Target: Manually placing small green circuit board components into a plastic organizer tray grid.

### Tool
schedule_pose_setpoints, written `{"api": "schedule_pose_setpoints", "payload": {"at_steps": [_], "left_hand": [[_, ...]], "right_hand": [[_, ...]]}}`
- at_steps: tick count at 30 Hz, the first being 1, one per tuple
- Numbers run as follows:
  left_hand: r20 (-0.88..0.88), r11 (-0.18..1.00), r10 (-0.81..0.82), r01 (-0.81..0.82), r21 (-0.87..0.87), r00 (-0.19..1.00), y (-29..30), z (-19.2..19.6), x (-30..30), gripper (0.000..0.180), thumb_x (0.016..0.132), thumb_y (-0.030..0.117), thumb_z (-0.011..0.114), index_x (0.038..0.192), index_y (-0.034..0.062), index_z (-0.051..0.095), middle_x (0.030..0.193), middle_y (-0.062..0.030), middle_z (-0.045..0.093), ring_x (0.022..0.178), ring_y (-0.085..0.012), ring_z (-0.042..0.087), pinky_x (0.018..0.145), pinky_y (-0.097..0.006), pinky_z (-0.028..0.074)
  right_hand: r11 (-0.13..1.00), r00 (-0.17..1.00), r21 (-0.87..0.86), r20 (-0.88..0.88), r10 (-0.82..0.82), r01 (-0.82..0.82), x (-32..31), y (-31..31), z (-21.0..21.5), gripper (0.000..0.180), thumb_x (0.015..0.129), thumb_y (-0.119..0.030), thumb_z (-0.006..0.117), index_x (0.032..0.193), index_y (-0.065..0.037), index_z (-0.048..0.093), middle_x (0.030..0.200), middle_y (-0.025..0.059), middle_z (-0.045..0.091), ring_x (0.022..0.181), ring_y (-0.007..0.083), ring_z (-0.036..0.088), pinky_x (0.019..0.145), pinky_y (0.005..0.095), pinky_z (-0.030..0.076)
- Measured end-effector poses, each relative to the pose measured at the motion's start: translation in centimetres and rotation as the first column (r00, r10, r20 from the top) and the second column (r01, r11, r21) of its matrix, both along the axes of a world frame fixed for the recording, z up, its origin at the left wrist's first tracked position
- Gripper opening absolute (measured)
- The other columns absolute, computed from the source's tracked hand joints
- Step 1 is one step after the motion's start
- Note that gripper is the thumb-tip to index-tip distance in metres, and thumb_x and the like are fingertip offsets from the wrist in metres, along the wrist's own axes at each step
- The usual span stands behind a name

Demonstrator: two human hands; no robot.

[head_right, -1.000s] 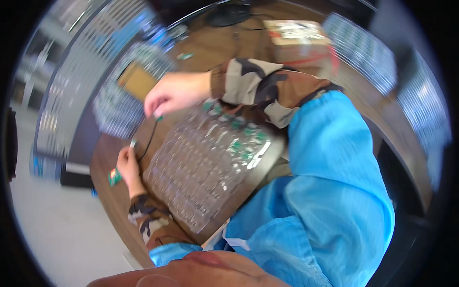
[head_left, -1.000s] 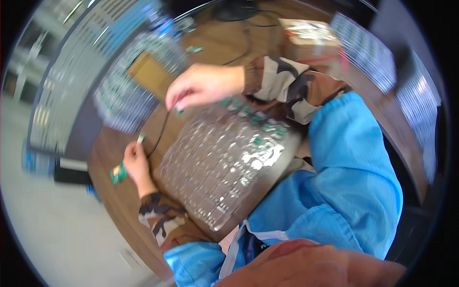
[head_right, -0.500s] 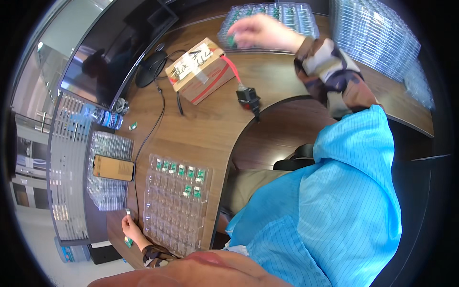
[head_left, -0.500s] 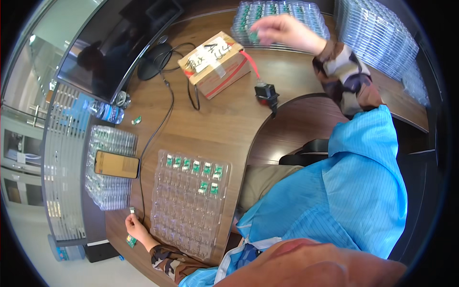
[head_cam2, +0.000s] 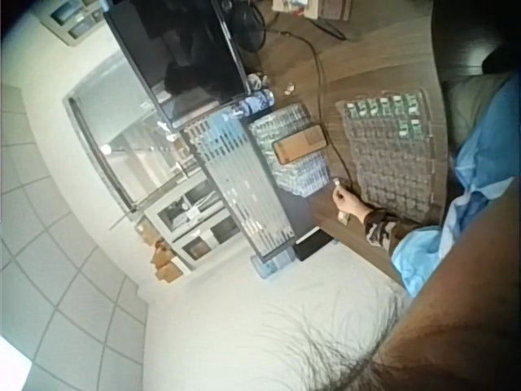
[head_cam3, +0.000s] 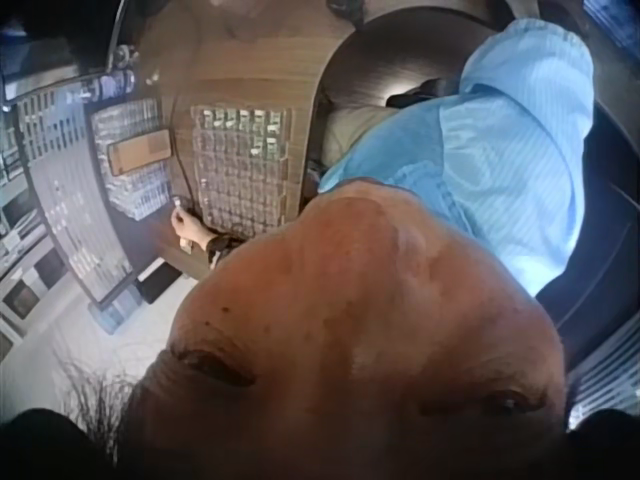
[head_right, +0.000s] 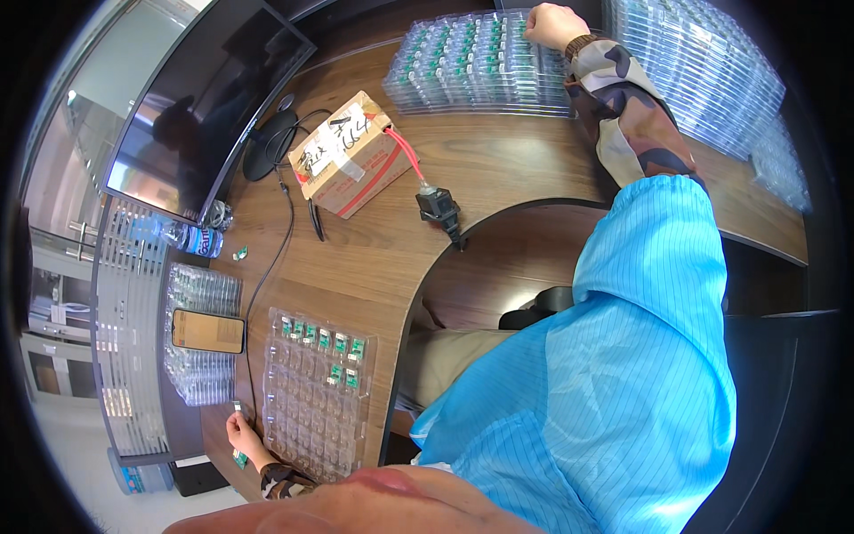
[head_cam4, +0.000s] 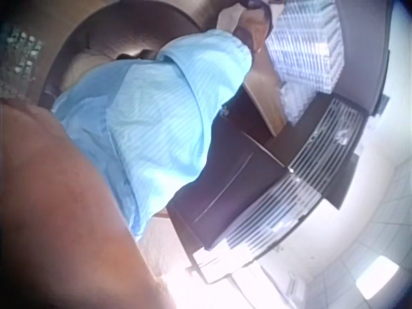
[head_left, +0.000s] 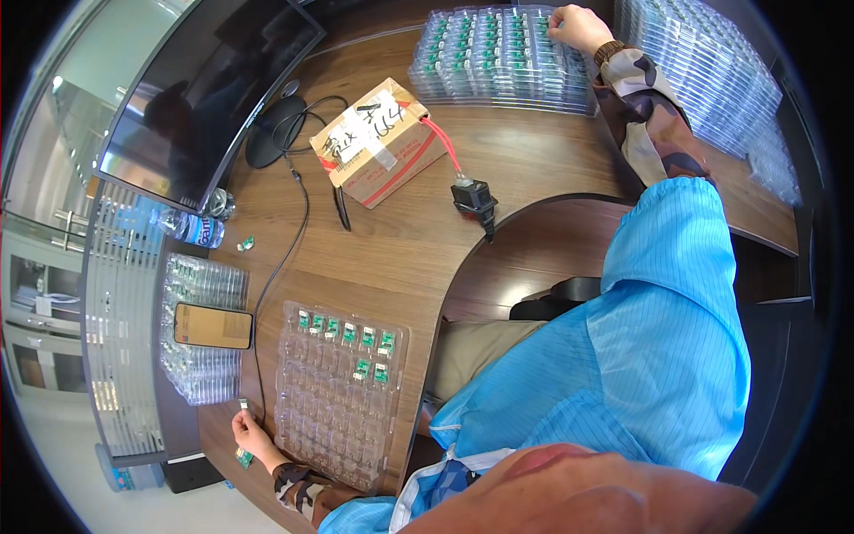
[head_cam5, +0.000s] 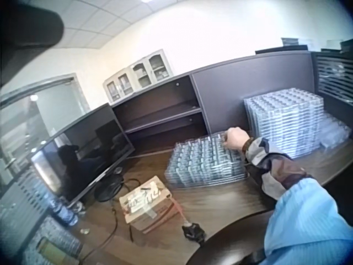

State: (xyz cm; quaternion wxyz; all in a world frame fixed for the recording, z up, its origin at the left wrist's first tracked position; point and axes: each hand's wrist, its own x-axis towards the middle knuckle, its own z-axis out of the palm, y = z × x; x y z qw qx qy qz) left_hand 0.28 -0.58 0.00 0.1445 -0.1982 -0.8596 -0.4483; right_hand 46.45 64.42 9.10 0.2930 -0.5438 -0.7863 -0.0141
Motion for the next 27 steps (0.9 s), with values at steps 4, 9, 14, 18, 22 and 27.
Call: {"api": "schedule_pose_setpoints", "payload": {"at_steps": [4, 9, 14, 18, 22, 27], "left_hand": [[-0.011, 1.0, -0.003, 0.002, -0.018, 1.0, 0.3, 0.3, 0.3, 0.017, 0.08, 0.015, 0.055, 0.076, -0.001, 0.054, 0.062, 0.0019, 0.047, 0.056, -0.0067, 0.039, 0.05, -0.02, 0.033], [-0.001, 1.0, 0.014, -0.014, -0.017, 1.0, 0.3, 0.2, 0.2, 0.016, 0.08, 0.015, 0.055, 0.076, -0.0006, 0.054, 0.062, 0.002, 0.047, 0.055, -0.0064, 0.039, 0.05, -0.02, 0.033], [-0.022, 1.0, 0.012, -0.013, -0.027, 1.0, 0.7, 0.4, 0.5, 0.015, 0.08, 0.014, 0.055, 0.077, -0.0004, 0.055, 0.063, 0.0019, 0.047, 0.056, -0.0061, 0.04, 0.051, -0.02, 0.034], [-0.041, 0.999, 0.005, -0.006, -0.031, 0.999, 0.4, 0.3, 0.3, 0.015, 0.08, 0.014, 0.054, 0.077, -0.0006, 0.055, 0.064, 0.0014, 0.048, 0.056, -0.0064, 0.041, 0.052, -0.02, 0.034], [-0.04, 0.997, 0.015, -0.017, -0.069, 0.999, 0.5, 1.0, 0.7, 0.014, 0.08, 0.013, 0.054, 0.078, -0.0008, 0.055, 0.065, 0.0007, 0.05, 0.057, -0.0071, 0.042, 0.053, -0.02, 0.035], [-0.118, 0.996, 0.004, -0.014, -0.086, 0.993, -1.5, -0.3, 0.6, 0.014, 0.079, 0.012, 0.055, 0.08, -0.0017, 0.056, 0.069, -0.0018, 0.054, 0.063, -0.0088, 0.046, 0.059, -0.023, 0.04]], "right_hand": [[0.996, 0.999, -0.094, 0.04, 0.004, 0.0, 0.2, 1.9, -1.1, 0.019, 0.067, -0.02, 0.061, 0.08, -0.006, 0.062, 0.074, 0.0125, 0.06, 0.073, 0.0251, 0.058, 0.068, 0.0334, 0.046], [0.99, 1.0, -0.14, 0.004, -0.006, 0.006, -0.1, 2.8, -1.5, 0.021, 0.066, -0.025, 0.064, 0.079, -0.008, 0.062, 0.076, 0.0114, 0.061, 0.074, 0.0239, 0.059, 0.071, 0.0325, 0.045], [0.982, 0.998, -0.186, 0.052, -0.023, 0.033, 0.0, 3.0, -1.5, 0.025, 0.066, -0.028, 0.061, 0.085, -0.012, 0.062, 0.086, 0.0093, 0.062, 0.085, 0.0238, 0.058, 0.077, 0.0339, 0.044], [0.985, 0.999, -0.169, 0.052, -0.011, 0.02, 0.2, 2.6, -1.7, 0.028, 0.066, -0.031, 0.062, 0.085, -0.012, 0.062, 0.086, 0.0095, 0.062, 0.085, 0.0236, 0.058, 0.077, 0.0341, 0.044], [0.999, 0.987, 0.033, -0.16, -0.024, 0.029, 0.5, 2.5, -1.7, 0.025, 0.072, -0.027, 0.06, 0.087, -0.007, 0.06, 0.085, 0.0121, 0.06, 0.083, 0.0249, 0.057, 0.076, 0.0311, 0.043], [0.785, 0.776, 0.563, -0.364, 0.515, -0.257, -6.2, -5.6, 4.0, 0.014, 0.076, -0.01, 0.055, 0.089, -0.002, 0.054, 0.085, 0.0102, 0.053, 0.087, 0.0225, 0.05, 0.077, 0.0307, 0.039]]}}
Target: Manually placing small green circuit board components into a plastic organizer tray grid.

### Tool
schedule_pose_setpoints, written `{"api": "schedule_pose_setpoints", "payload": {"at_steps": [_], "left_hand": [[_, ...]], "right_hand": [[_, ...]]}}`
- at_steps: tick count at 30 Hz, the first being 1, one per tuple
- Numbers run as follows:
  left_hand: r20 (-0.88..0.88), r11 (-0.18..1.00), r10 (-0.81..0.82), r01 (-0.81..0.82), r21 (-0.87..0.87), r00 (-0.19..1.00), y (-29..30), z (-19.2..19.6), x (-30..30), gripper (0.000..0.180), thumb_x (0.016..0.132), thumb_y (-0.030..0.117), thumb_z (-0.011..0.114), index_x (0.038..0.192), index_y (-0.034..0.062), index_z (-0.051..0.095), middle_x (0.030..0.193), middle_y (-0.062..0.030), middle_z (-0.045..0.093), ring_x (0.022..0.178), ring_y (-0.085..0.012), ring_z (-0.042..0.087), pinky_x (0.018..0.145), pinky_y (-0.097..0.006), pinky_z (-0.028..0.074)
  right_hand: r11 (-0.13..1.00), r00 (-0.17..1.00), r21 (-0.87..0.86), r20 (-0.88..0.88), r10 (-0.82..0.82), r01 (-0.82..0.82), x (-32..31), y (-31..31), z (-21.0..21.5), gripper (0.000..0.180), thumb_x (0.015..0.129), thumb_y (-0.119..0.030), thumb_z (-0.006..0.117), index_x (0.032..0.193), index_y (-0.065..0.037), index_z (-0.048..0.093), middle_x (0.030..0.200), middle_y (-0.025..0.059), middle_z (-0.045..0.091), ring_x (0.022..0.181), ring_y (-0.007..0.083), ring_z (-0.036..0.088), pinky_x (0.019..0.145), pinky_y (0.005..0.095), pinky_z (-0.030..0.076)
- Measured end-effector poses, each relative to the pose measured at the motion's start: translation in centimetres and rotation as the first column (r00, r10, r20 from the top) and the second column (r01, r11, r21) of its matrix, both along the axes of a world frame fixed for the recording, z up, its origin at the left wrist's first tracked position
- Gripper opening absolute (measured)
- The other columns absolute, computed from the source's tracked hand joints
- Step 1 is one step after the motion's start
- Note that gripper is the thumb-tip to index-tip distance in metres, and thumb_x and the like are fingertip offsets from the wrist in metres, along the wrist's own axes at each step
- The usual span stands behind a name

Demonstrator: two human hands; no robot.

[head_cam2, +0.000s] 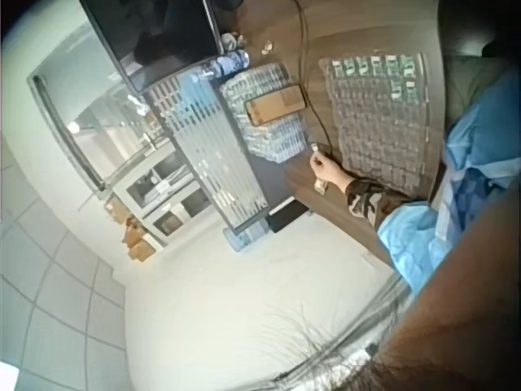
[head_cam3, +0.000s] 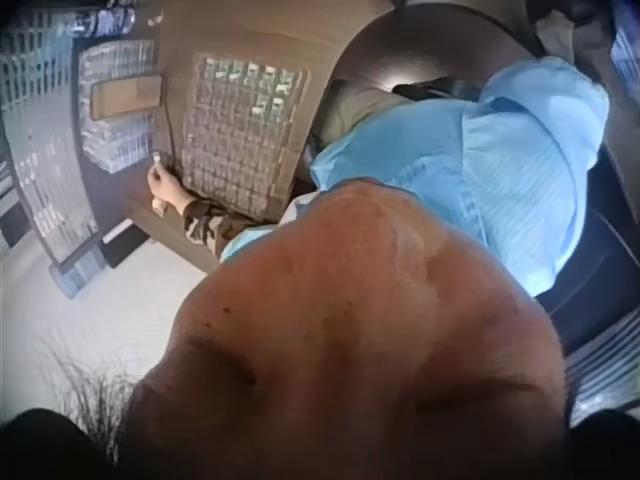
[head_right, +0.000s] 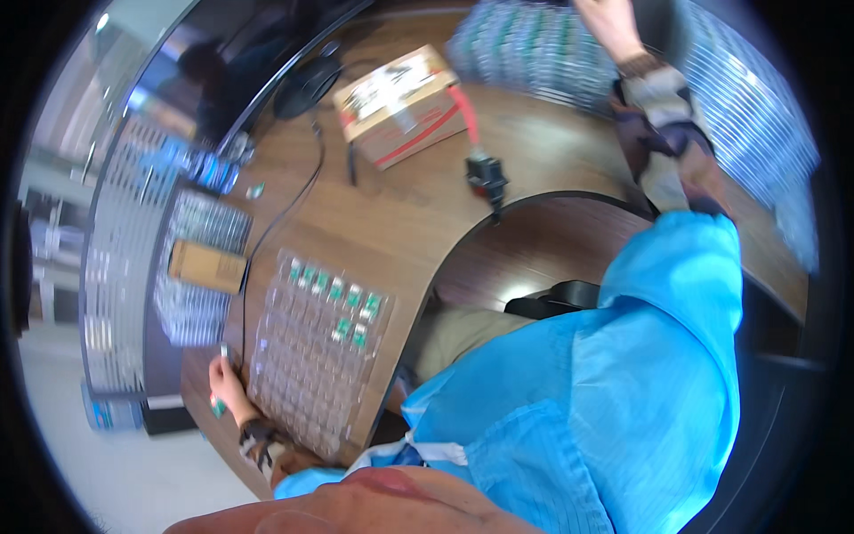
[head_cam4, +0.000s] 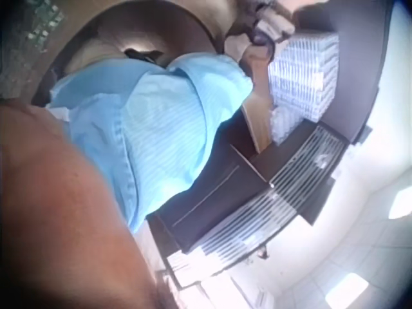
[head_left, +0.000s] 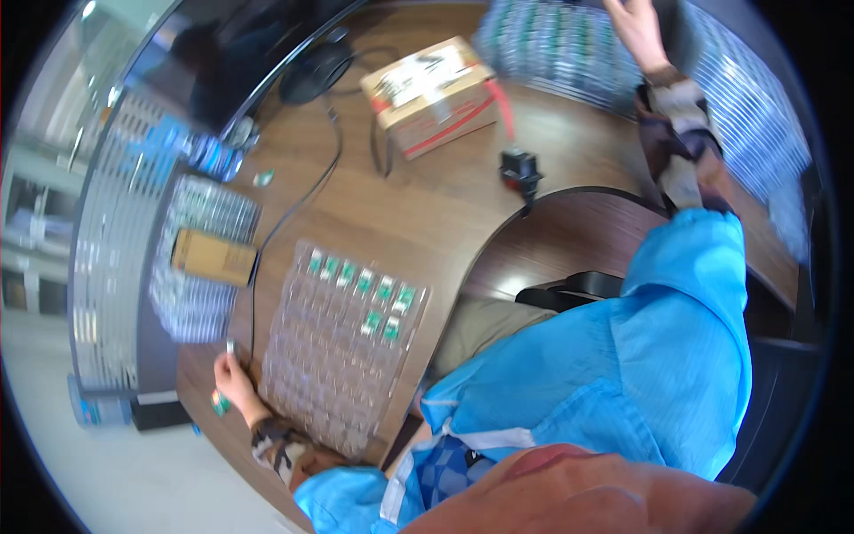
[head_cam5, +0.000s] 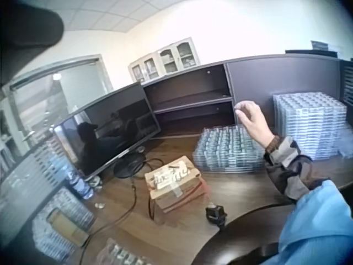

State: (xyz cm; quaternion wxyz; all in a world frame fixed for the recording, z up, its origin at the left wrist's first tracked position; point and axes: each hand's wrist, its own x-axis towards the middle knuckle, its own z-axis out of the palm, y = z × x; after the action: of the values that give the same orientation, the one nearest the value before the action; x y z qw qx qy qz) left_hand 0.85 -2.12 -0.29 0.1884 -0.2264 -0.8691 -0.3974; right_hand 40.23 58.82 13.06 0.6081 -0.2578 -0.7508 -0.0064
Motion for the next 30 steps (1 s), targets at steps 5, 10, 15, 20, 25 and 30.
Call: {"api": "schedule_pose_setpoints", "payload": {"at_steps": [5, 10, 15, 20, 25, 30], "left_hand": [[0.042, 0.998, 0.061, -0.061, 0.007, 0.997, 1.8, 0.7, 0.0, 0.017, 0.077, 0.017, 0.057, 0.082, 0.0004, 0.059, 0.067, -0.003, 0.056, 0.061, -0.0099, 0.049, 0.059, -0.024, 0.041], [0.079, 0.989, 0.143, -0.14, -0.043, 0.987, 3.2, 0.9, -0.2, 0.018, 0.075, 0.022, 0.058, 0.08, 0.0044, 0.06, 0.067, -0.0072, 0.059, 0.062, -0.0153, 0.055, 0.06, -0.027, 0.043], [0.084, 0.983, 0.185, -0.183, -0.032, 0.979, 2.5, 0.5, -0.1, 0.019, 0.073, 0.027, 0.059, 0.079, 0.0087, 0.061, 0.068, -0.0079, 0.061, 0.064, -0.0233, 0.058, 0.06, -0.032, 0.044], [0.074, 0.978, 0.209, -0.207, -0.03, 0.975, 2.8, 1.2, 0.6, 0.018, 0.072, 0.026, 0.059, 0.078, 0.0091, 0.061, 0.068, -0.0075, 0.061, 0.064, -0.0238, 0.058, 0.06, -0.033, 0.045], [0.115, 0.98, 0.201, -0.199, -0.03, 0.973, 2.9, 1.4, 0.7, 0.016, 0.072, 0.025, 0.058, 0.077, 0.0096, 0.062, 0.069, -0.0068, 0.061, 0.066, -0.024, 0.058, 0.06, -0.033, 0.044], [0.085, 0.978, 0.209, -0.206, -0.041, 0.974, 2.9, 1.4, 0.5, 0.017, 0.073, 0.025, 0.058, 0.077, 0.0097, 0.061, 0.068, -0.0062, 0.061, 0.066, -0.0241, 0.058, 0.06, -0.033, 0.044]], "right_hand": [[0.915, 0.924, 0.128, 0.09, 0.372, -0.381, -6.7, -12.2, 0.7, 0.016, 0.075, -0.011, 0.056, 0.089, -0.004, 0.057, 0.094, 0.0121, 0.055, 0.091, 0.0246, 0.053, 0.078, 0.0326, 0.042], [0.615, 0.462, -0.2, 0.497, 0.734, -0.763, -11.7, -20.3, -2.2, 0.016, 0.075, -0.007, 0.056, 0.09, -0.004, 0.055, 0.106, 0.0116, 0.049, 0.096, 0.0254, 0.049, 0.08, 0.0325, 0.041], [0.461, 0.274, -0.433, 0.427, 0.862, -0.775, -18.4, -24.7, -6.7, 0.013, 0.075, -0.008, 0.055, 0.087, -0.002, 0.055, 0.096, 0.0094, 0.054, 0.086, 0.0254, 0.053, 0.075, 0.031, 0.042], [0.367, 0.292, -0.508, 0.224, 0.93, -0.78, -23.4, -24.9, -9.2, 0.015, 0.08, -0.01, 0.051, 0.09, 0.0, 0.055, 0.09, 0.0096, 0.056, 0.081, 0.0207, 0.055, 0.071, 0.0271, 0.042], [0.392, 0.315, -0.575, 0.233, 0.92, -0.718, -23.9, -23.6, -10.9, 0.015, 0.081, -0.01, 0.051, 0.09, 0.001, 0.055, 0.087, 0.0076, 0.055, 0.073, 0.0154, 0.053, 0.066, 0.0234, 0.042], [0.324, 0.301, -0.621, 0.146, 0.942, -0.714, -22.8, -23.8, -10.6, 0.013, 0.079, -0.007, 0.053, 0.089, 0.001, 0.056, 0.086, 0.0075, 0.055, 0.075, 0.015, 0.054, 0.065, 0.0241, 0.043]]}}
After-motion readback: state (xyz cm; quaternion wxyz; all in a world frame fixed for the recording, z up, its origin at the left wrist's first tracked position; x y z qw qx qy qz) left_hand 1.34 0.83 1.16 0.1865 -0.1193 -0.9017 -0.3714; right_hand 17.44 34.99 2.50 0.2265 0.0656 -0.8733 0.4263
